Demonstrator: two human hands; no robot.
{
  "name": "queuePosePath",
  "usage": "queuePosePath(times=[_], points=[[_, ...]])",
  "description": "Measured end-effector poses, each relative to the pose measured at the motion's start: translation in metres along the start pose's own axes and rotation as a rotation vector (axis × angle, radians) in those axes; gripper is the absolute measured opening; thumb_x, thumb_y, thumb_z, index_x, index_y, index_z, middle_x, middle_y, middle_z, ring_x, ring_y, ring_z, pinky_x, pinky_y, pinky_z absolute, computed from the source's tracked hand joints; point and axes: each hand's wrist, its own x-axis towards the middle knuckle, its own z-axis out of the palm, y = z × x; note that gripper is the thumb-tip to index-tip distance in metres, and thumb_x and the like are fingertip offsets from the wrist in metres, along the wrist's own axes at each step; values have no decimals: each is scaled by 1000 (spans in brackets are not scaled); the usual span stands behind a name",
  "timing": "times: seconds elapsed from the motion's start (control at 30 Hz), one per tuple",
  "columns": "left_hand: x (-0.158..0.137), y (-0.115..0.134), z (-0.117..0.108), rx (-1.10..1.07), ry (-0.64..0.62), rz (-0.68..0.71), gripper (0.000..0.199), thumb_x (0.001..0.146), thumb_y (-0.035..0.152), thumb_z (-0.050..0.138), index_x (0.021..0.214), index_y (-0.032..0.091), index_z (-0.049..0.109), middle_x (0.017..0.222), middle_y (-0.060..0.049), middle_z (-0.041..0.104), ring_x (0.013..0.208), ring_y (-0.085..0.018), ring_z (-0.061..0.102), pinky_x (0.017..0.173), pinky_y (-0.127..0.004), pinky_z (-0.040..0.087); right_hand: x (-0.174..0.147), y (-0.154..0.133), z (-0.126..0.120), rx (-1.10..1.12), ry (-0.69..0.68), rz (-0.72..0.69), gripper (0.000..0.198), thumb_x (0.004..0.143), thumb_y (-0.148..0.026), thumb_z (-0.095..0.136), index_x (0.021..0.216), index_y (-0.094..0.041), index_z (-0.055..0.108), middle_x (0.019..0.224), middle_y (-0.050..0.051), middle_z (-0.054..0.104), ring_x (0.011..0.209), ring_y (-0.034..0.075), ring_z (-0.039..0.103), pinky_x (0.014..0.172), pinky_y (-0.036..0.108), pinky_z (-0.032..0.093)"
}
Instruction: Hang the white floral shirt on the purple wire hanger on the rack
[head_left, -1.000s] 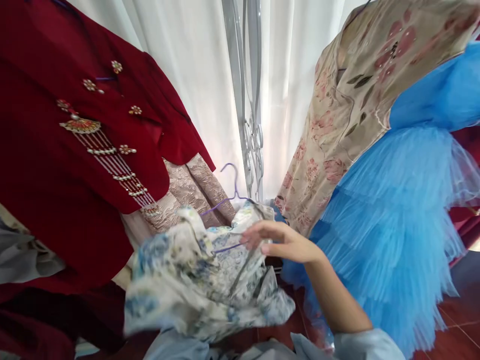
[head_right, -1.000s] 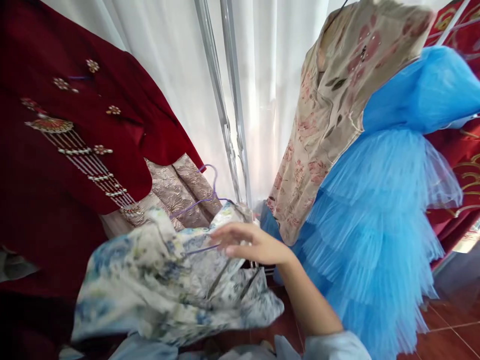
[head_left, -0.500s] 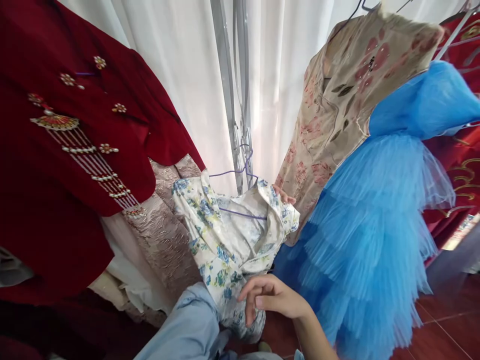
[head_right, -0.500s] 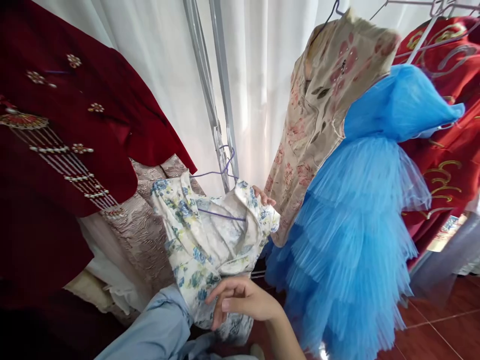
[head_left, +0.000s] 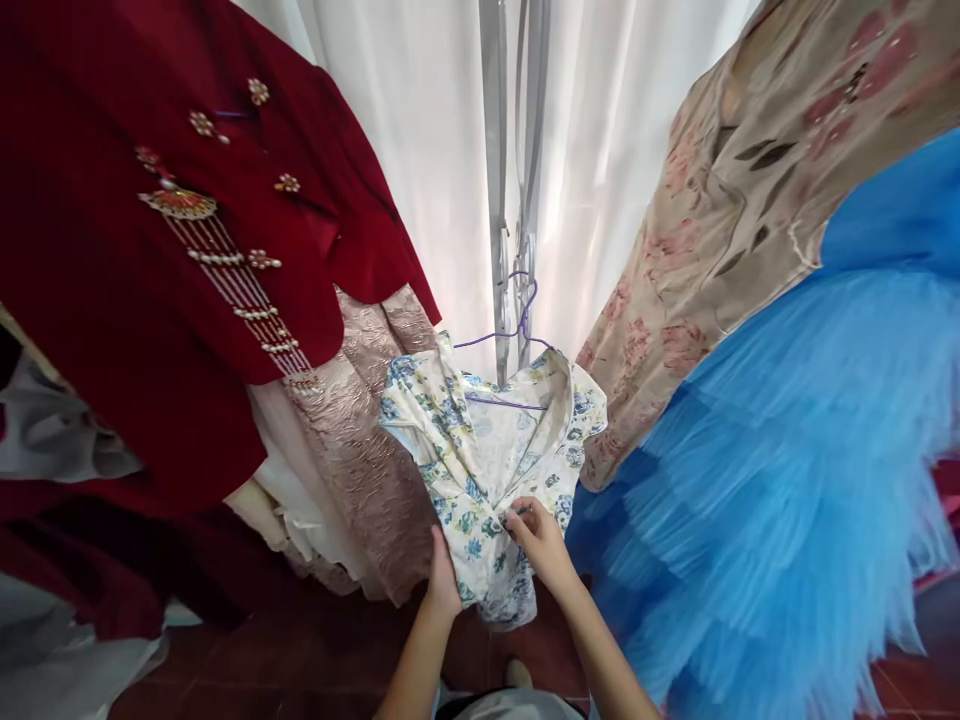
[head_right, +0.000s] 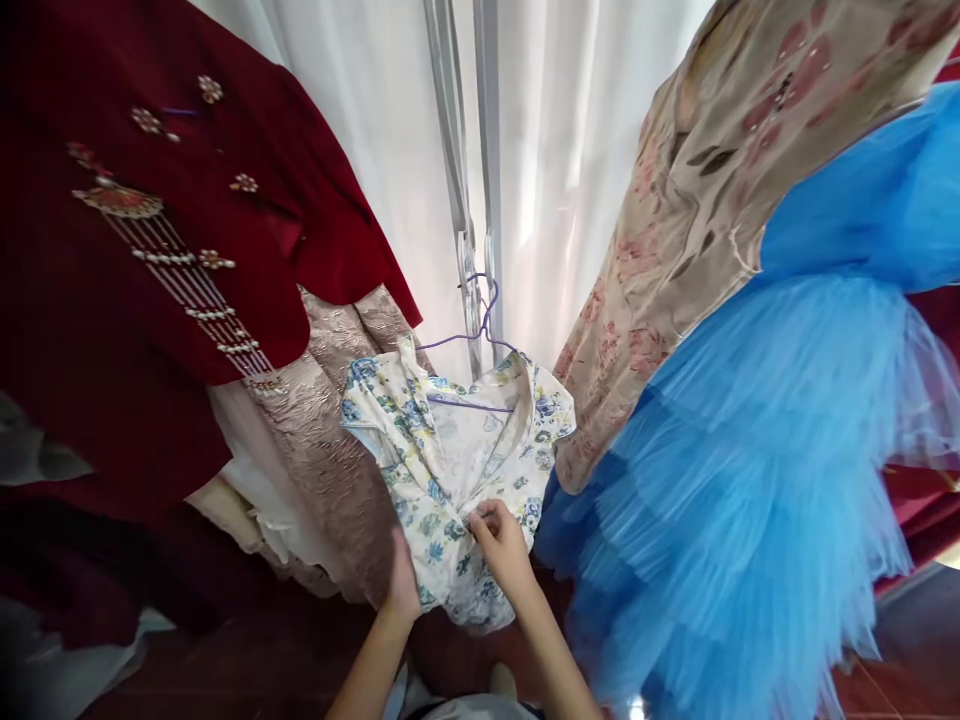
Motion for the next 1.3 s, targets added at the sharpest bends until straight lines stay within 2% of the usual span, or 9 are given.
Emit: queuePosePath(times=[0.1, 0.27, 0.37, 0.47, 0.6, 0.8, 0.97, 1.07, 1.3], points=[[-13, -11, -11, 88, 264, 37, 92, 48, 72, 86, 123, 22, 70, 125, -15, 70, 135, -40, 52, 114, -52, 41, 9, -2, 15, -70, -58, 20, 32, 87, -52, 59, 87, -20, 58, 54, -4, 56, 47, 14, 49, 49, 24, 33], [-4, -13, 7, 408, 446, 198, 68, 58, 37, 90, 120, 17, 70, 122, -14, 72, 130, -36, 58, 116, -49, 40, 7, -3, 41, -182, -189, -25, 18, 80, -35, 61, 72, -20, 55, 56, -2, 58, 49, 14, 52, 48, 24, 32], [6, -9, 13, 548, 525, 277, 55, 64, 37, 85, 113, 14, 73, 121, -14, 73, 127, -34, 61, 116, -46, 40, 1, 2, 48, -160, -106, -48, 16, 82, -36, 60, 84, -20, 54, 71, 1, 65, 57, 16, 59, 53, 25, 40], [13, -5, 6, 625, 596, 281, 47, 68, 37, 81, 108, 14, 75, 119, -14, 74, 122, -34, 64, 111, -45, 46, -2, 9, 49, -136, 23, -9, 27, 89, -46, 55, 96, -22, 44, 56, -6, 55, 46, 16, 53, 46, 25, 37], [19, -2, -9, 774, 533, 280, 42, 70, 32, 76, 108, 16, 74, 120, -12, 74, 123, -32, 64, 111, -44, 45, 2, 9, 48, -67, 30, 97, 36, 94, -57, 46, 105, -24, 37, 48, -10, 51, 35, 16, 47, 37, 24, 34], [24, 6, -17, 920, 398, 263, 38, 76, 39, 70, 106, 16, 71, 115, -13, 74, 123, -31, 63, 110, -43, 46, 10, -4, 37, -77, -84, 103, 39, 87, -61, 56, 79, -24, 45, 45, -6, 56, 32, 13, 48, 36, 21, 31], [29, 11, -29, 1081, 340, 337, 39, 74, 48, 70, 100, 19, 72, 110, -14, 75, 120, -33, 64, 110, -46, 45, 17, -18, 36, 259, -69, 293, 37, 73, -51, 70, 64, -17, 61, 47, 1, 61, 30, 8, 41, 34, 21, 18], [31, 6, -42, 1136, 415, 332, 46, 70, 53, 71, 100, 18, 72, 112, -17, 74, 118, -36, 65, 107, -48, 48, 38, -48, 38, 422, 47, 290, 34, 65, -46, 75, 61, -15, 65, 42, -1, 55, 30, 4, 31, 34, 21, 11], [37, -6, -45, 1087, 474, 356, 50, 72, 53, 67, 106, 17, 72, 121, -16, 72, 130, -35, 57, 116, -46, 38, 108, -189, 33, 428, 39, -109, 29, 66, -40, 78, 65, -13, 69, 49, 0, 61, 34, 5, 36, 33, 21, 18]])
